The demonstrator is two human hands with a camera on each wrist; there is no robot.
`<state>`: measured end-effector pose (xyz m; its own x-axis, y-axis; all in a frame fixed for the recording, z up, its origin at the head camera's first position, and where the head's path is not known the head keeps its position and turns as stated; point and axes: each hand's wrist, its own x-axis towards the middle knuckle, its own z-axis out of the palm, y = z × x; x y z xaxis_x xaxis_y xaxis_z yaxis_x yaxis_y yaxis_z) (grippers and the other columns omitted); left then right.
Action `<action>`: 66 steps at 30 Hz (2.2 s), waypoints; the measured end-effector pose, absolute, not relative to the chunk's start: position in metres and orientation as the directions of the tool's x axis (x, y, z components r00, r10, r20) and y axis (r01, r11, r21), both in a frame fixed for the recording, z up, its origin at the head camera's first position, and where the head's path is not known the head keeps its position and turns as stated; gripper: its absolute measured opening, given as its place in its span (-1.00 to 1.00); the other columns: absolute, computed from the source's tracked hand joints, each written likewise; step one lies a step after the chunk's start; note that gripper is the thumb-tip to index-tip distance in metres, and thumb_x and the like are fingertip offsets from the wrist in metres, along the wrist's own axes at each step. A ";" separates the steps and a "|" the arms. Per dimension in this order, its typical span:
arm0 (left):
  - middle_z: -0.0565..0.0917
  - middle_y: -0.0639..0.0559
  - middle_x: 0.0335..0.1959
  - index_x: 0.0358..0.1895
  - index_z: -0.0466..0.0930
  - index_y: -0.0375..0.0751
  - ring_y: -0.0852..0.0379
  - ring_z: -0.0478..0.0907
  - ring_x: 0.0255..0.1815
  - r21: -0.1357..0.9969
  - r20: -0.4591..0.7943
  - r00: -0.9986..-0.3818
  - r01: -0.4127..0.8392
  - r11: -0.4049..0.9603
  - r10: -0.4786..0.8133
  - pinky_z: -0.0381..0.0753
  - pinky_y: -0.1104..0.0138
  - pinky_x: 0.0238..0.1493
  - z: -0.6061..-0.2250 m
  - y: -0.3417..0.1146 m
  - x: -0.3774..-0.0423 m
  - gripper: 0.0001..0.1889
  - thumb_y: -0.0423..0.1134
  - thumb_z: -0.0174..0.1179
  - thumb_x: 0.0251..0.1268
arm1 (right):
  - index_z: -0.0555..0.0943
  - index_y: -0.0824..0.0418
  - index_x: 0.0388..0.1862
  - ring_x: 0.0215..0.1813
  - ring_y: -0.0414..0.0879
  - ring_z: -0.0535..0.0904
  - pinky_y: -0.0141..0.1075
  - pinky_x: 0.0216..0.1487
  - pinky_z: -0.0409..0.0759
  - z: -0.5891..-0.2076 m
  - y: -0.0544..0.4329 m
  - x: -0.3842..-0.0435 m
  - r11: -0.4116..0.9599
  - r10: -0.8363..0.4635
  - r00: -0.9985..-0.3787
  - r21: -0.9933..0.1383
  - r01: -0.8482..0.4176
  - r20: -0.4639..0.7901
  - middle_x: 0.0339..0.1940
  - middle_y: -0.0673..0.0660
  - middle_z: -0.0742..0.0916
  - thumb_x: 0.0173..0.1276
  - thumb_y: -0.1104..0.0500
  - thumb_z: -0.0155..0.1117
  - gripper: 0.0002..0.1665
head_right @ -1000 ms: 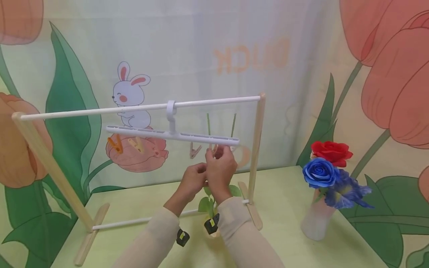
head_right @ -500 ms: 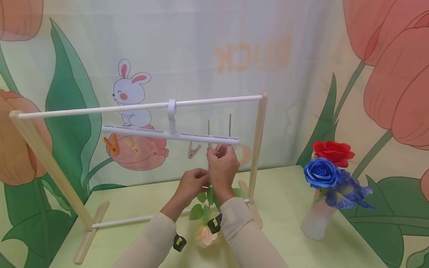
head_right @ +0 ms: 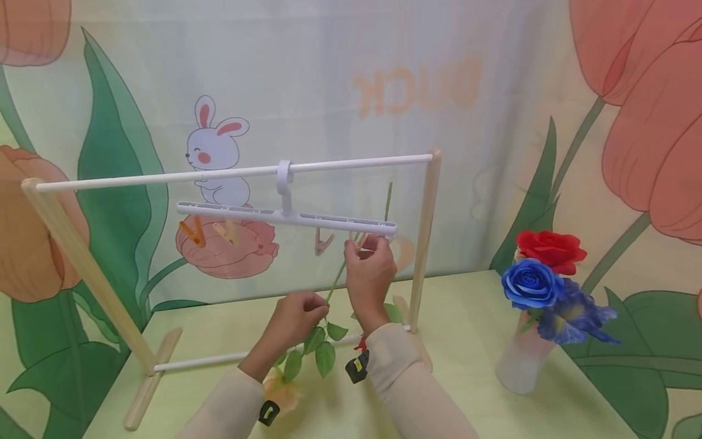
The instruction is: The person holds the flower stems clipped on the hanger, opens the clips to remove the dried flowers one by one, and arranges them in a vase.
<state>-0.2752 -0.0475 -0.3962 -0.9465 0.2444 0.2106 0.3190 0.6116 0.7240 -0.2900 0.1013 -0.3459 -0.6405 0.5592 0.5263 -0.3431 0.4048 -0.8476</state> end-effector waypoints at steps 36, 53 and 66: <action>0.67 0.06 -0.52 -0.38 0.83 0.00 0.09 0.57 -0.45 0.169 0.464 -0.786 0.531 0.830 0.408 0.56 0.34 -0.43 -0.380 -0.054 -0.234 -0.89 -0.34 0.50 0.08 | 0.76 -0.01 -0.33 -0.26 -0.09 0.61 -0.24 -0.24 0.58 -0.416 0.126 -0.236 0.835 -0.409 -0.510 0.085 -0.544 0.757 -0.36 -0.09 0.73 0.01 0.21 0.68 -0.73; 0.59 0.06 -0.44 -0.38 0.78 -0.08 0.06 0.55 -0.37 0.096 0.839 -0.452 0.671 0.735 0.302 0.56 0.25 -0.33 -0.386 -0.036 -0.233 -0.80 -0.49 0.48 0.01 | 0.71 0.14 -0.35 -0.35 -0.07 0.64 -0.24 -0.28 0.67 -0.412 0.133 -0.234 0.851 -0.271 -0.472 -0.021 -0.525 0.839 -0.43 -0.01 0.73 0.09 0.31 0.59 -0.79; 0.71 0.11 -0.36 -0.28 0.78 -0.04 0.11 0.62 -0.31 0.123 0.774 -0.492 0.734 0.667 0.399 0.62 0.32 -0.29 -0.395 -0.018 -0.234 -0.85 -0.40 0.43 0.15 | 0.75 0.27 -0.25 -0.38 0.00 0.70 -0.11 -0.33 0.70 -0.385 0.166 -0.220 0.810 0.178 -0.538 -0.433 -0.395 0.824 -0.39 0.15 0.79 0.29 0.32 0.44 -0.93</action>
